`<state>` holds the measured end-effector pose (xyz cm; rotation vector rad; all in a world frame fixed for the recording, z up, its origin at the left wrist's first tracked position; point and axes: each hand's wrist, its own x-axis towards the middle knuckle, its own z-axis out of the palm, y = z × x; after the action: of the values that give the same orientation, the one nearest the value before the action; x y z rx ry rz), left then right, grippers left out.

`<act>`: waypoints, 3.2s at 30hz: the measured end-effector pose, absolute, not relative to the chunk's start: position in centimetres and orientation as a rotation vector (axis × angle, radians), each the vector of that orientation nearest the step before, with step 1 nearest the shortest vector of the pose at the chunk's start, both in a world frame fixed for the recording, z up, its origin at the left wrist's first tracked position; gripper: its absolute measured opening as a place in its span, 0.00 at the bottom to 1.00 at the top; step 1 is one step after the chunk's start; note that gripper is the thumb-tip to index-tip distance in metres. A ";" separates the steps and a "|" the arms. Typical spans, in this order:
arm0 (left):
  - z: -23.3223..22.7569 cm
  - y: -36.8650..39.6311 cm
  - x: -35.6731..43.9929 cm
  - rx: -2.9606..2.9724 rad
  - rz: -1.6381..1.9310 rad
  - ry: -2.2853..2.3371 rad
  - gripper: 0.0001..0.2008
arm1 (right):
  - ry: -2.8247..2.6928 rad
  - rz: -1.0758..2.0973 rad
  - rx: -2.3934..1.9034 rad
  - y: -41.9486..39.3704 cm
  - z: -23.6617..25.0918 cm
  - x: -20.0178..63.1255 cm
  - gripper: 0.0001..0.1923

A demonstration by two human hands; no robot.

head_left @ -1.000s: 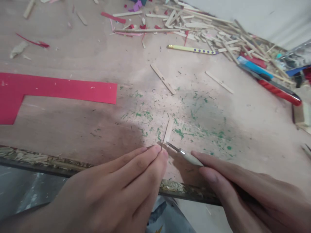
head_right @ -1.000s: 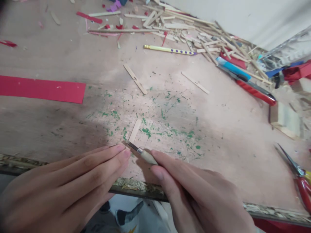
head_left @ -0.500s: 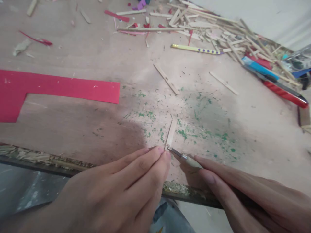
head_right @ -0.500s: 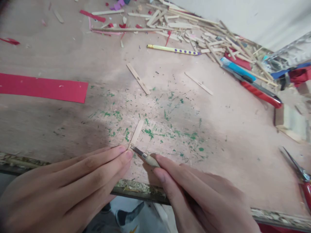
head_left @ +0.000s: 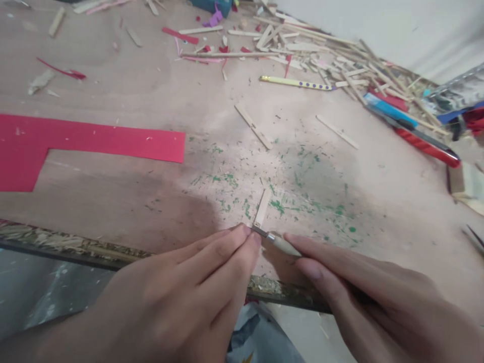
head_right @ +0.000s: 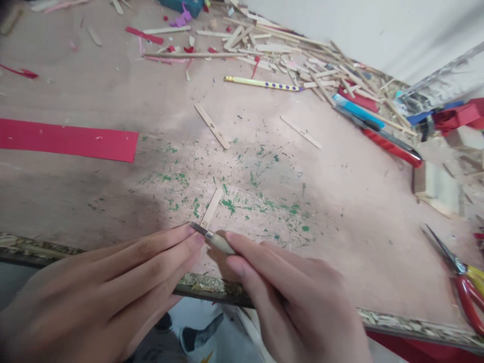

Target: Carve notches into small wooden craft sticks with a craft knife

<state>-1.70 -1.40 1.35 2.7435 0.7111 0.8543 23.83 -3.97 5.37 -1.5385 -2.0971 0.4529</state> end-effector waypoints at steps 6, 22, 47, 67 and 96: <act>1.5 -1.2 -1.7 2.769 0.840 0.717 0.16 | -1.893 0.350 -1.704 -5.1 5.6 23.8 0.15; 1.3 -1.8 -1.6 2.720 0.780 0.772 0.16 | -1.997 0.415 -1.636 -4.5 5.1 24.2 0.14; 1.3 -1.5 -1.6 2.729 0.787 0.774 0.16 | -1.832 0.435 -1.748 -5.4 5.0 24.0 0.16; 1.0 -1.7 -1.7 2.793 0.786 0.722 0.18 | -1.918 0.509 -1.596 -4.7 4.8 23.8 0.15; 1.5 -1.6 -1.4 2.746 0.796 0.768 0.16 | -1.956 0.525 -1.658 -4.3 5.4 23.6 0.14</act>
<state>-1.38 -1.60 1.50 2.7457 0.7684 0.7960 23.64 -4.34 5.36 -1.6584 -1.9565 0.5250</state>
